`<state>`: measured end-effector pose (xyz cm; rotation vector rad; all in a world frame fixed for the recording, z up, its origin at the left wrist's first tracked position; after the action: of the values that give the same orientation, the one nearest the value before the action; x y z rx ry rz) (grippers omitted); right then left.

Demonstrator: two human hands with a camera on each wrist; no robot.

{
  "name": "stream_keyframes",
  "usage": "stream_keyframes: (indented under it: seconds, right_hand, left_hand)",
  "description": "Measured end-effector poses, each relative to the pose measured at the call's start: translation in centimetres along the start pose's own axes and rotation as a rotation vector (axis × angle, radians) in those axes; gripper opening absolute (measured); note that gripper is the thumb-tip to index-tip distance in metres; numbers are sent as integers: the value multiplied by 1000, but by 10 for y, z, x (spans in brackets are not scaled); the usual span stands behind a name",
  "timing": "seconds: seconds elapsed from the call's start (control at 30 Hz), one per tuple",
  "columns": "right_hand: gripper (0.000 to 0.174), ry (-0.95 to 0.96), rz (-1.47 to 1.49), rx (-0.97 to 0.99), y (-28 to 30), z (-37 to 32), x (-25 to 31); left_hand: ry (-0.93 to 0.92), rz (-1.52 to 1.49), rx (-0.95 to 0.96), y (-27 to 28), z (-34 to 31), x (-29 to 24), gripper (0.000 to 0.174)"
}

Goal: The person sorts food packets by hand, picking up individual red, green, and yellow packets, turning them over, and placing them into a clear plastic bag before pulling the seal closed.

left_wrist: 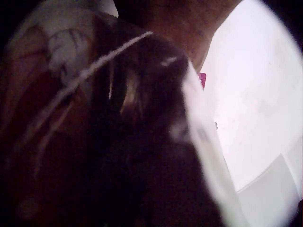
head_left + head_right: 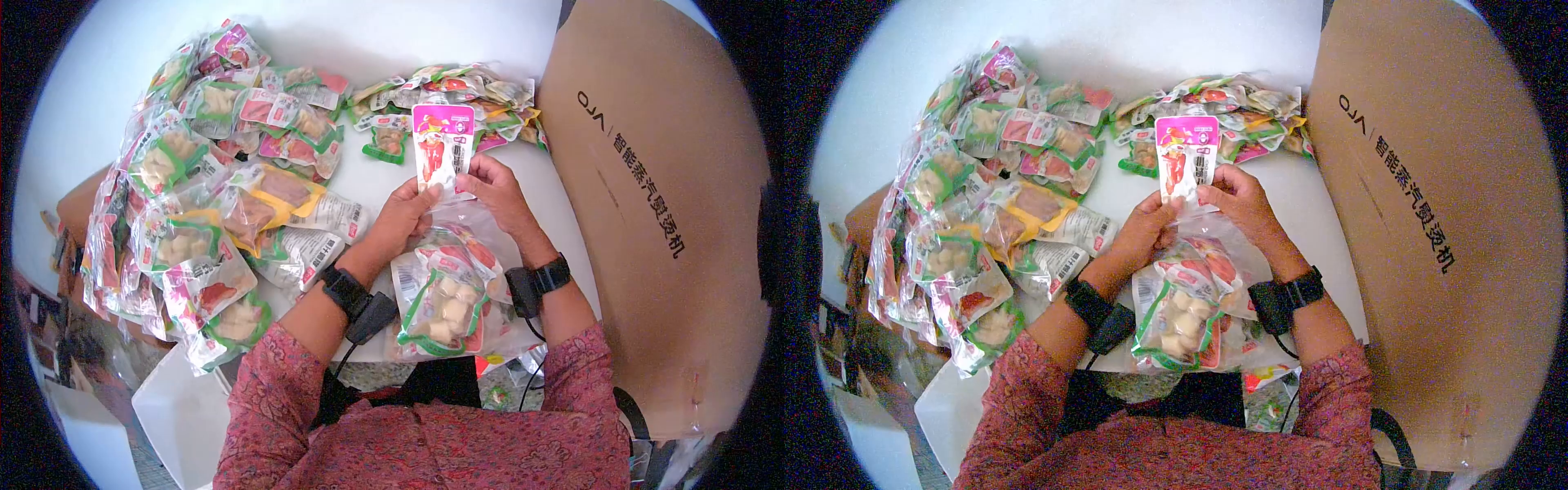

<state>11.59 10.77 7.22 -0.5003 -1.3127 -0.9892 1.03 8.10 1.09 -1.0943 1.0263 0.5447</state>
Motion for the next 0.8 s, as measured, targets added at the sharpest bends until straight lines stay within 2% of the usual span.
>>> stream_keyframes:
  seconds: [0.17,0.27,0.37,0.43,0.53,0.77,0.8]
  right_hand:
    - [15,-27,-104,40,-4,0,-4]
    - [16,65,-63,45,-2,2,-2]
    - [15,-14,-72,82,-8,-1,-1]
    - [14,-59,227,105,-12,-2,-11]
    - [13,-91,243,40,-10,-2,-14]
    - [12,-54,163,71,-10,-2,-8]
    - [16,-44,143,80,-8,-1,-10]
  left_hand:
    - [37,-32,-9,4,-1,5,23]
    - [27,-52,15,2,0,4,25]
    - [14,-34,18,0,0,1,26]
    - [33,-85,21,-1,0,3,26]
    - [31,-86,2,-1,0,3,26]
    - [23,-99,15,-1,-1,1,25]
    - [20,-98,16,0,0,1,24]
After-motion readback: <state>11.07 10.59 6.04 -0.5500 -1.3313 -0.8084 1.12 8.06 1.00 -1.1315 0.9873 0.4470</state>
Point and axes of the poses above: each hand's wrist, its own z-axis towards the middle knuckle, its own y-axis out of the back of the hand, x = y × z, the point moved 10 cm from there along z, towards the middle knuckle, and after that the axes turned 10 degrees about x, right-handed, at the moved point
